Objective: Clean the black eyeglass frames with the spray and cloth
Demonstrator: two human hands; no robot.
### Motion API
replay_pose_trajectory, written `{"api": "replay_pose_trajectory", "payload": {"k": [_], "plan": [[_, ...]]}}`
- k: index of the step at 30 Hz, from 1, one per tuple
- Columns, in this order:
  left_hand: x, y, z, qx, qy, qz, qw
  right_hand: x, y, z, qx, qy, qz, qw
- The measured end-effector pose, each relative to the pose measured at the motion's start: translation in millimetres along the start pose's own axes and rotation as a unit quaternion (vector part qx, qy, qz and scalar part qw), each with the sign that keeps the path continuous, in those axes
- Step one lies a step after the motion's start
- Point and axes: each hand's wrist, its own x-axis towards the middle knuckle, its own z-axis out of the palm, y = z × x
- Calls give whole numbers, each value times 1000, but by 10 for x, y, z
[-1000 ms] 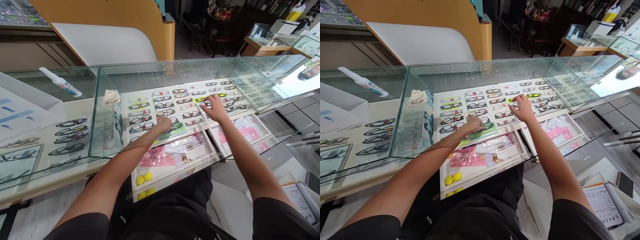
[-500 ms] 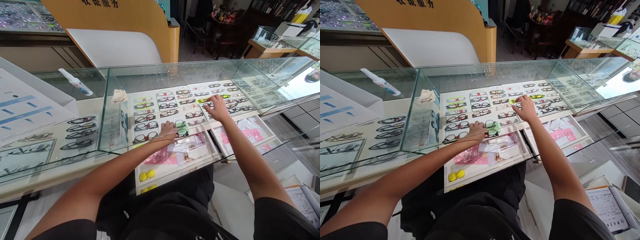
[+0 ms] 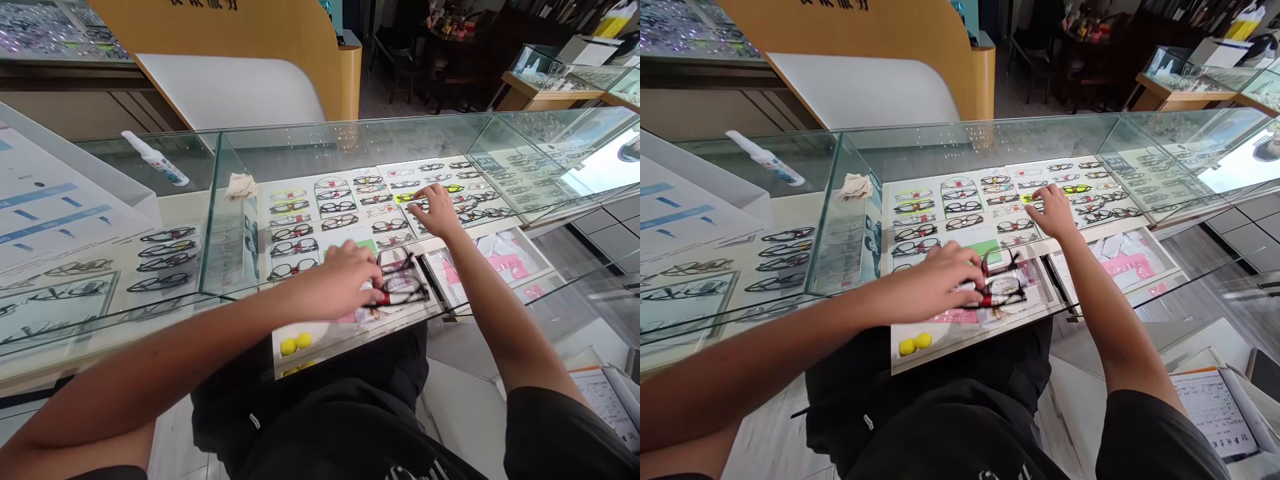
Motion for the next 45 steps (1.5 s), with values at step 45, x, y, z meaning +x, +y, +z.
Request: {"api": "replay_pose_trajectory", "payload": {"k": [45], "plan": [[605, -626, 1067, -23, 73, 20, 997, -21, -13, -1, 6, 97, 57, 994]]}}
